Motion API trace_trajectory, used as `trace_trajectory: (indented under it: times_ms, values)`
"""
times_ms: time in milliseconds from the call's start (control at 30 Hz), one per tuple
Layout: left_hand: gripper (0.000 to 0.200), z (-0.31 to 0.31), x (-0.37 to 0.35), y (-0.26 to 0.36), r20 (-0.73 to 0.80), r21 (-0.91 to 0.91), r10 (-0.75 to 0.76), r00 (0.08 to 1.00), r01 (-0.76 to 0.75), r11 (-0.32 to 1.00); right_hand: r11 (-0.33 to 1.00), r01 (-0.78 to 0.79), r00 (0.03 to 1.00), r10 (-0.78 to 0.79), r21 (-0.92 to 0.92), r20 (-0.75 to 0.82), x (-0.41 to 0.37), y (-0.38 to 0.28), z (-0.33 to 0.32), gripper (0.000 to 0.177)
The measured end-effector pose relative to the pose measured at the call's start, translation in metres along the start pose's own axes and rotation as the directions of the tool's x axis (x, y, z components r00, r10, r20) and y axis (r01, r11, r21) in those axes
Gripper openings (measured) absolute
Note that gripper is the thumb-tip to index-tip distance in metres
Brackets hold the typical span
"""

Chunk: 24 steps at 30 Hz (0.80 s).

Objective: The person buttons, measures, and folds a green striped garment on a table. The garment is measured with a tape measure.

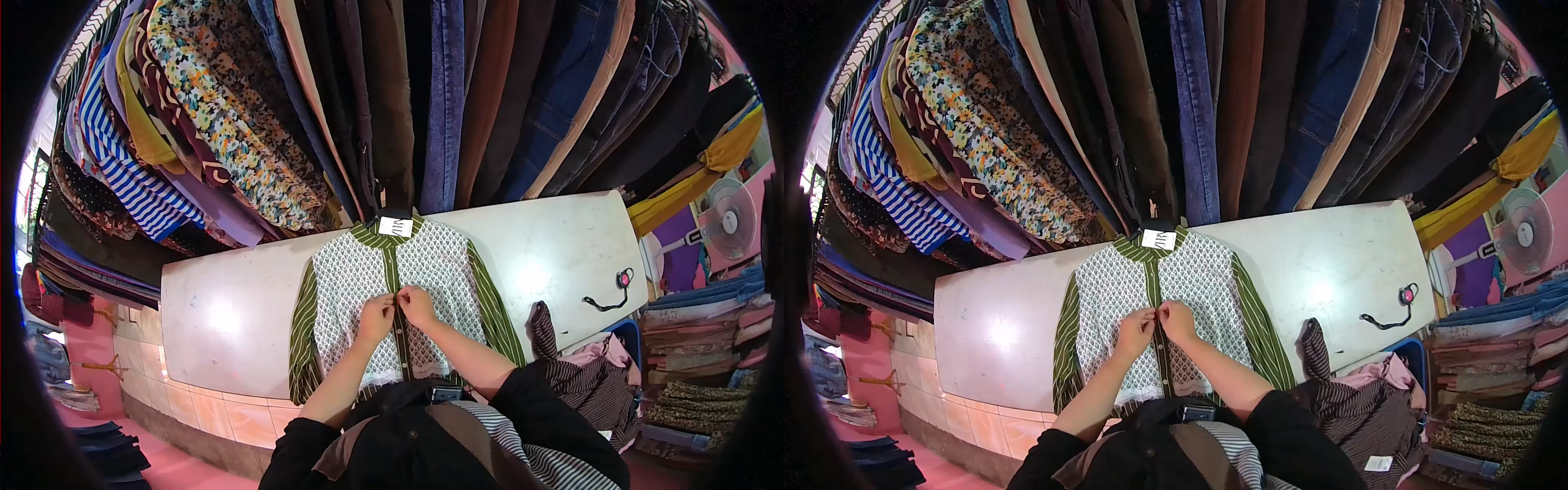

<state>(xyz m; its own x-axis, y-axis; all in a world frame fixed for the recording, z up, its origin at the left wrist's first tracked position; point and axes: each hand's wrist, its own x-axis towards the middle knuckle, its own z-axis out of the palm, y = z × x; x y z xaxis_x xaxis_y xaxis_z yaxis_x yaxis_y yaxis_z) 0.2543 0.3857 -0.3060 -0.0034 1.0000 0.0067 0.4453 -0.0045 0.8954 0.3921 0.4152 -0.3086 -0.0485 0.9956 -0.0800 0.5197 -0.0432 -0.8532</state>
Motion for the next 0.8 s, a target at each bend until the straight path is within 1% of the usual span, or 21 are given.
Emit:
trace_trajectory:
  times_ms: [67,100,133,167,200,233,267,300,367,467,567,667,767,800]
  values:
    - [0.020,-0.012,-0.014,0.023,0.054,0.206,-0.009,0.999,-0.002,0.979,0.999,0.008,0.999,-0.010,0.038,0.042,-0.007,0.004,-0.005,0.010]
    - [0.020,-0.017,-0.017,0.031,0.077,0.306,-0.013,0.997,-0.011,0.952,1.000,0.007,0.996,-0.006,-0.009,0.094,-0.013,0.002,-0.013,0.010]
    - [0.019,-0.019,-0.024,0.029,0.115,0.319,-0.009,0.993,-0.028,0.947,0.998,0.009,0.989,-0.001,-0.056,0.147,-0.022,-0.003,-0.023,0.011]
    - [0.019,-0.018,-0.030,0.027,0.157,0.302,-0.090,0.983,0.039,0.953,0.994,0.012,0.980,0.009,-0.105,0.201,-0.031,-0.009,-0.032,0.011]
    - [0.018,-0.019,-0.036,0.033,0.201,0.286,-0.167,0.965,0.105,0.952,0.987,-0.031,0.966,0.070,-0.158,0.247,-0.039,-0.008,-0.033,0.014]
    - [0.018,-0.020,-0.040,0.039,0.245,0.274,-0.239,0.939,0.170,0.947,0.982,-0.024,0.960,0.075,-0.189,0.269,-0.047,-0.005,-0.031,0.015]
    - [0.015,-0.018,-0.043,0.046,0.214,0.282,-0.261,0.941,0.196,0.939,0.976,-0.014,0.954,0.079,-0.219,0.289,-0.054,-0.002,-0.028,0.015]
    - [0.015,-0.015,-0.045,0.042,0.198,0.290,-0.208,0.958,0.145,0.946,0.968,-0.005,0.948,0.084,-0.250,0.308,-0.059,0.000,-0.026,0.016]
    - [0.014,-0.007,-0.049,0.031,0.169,0.310,-0.102,0.980,0.045,0.950,0.969,-0.010,0.960,0.078,-0.248,0.267,-0.064,0.004,-0.020,0.015]
    - [0.011,-0.002,-0.051,0.032,0.134,0.343,-0.085,0.987,0.034,0.939,0.968,-0.007,0.972,0.066,-0.251,0.226,-0.066,0.008,-0.012,0.015]
    - [0.009,-0.001,-0.051,0.032,0.144,0.363,-0.041,0.989,-0.014,0.932,0.970,0.004,0.981,0.043,-0.244,0.190,-0.068,0.003,-0.013,0.017]
    - [0.007,0.001,-0.053,0.021,0.128,0.305,0.013,0.992,-0.052,0.951,0.977,0.014,0.986,0.022,-0.213,0.165,-0.072,-0.002,-0.015,0.016]
    - [0.007,0.000,-0.051,0.011,0.165,0.250,-0.090,0.982,0.046,0.967,0.982,0.044,0.986,-0.013,-0.182,0.164,-0.074,0.002,-0.013,0.014]
    - [0.007,-0.002,-0.049,0.014,0.182,0.209,-0.154,0.971,0.115,0.971,0.985,0.051,0.986,-0.023,-0.164,0.168,-0.074,0.005,-0.011,0.013]
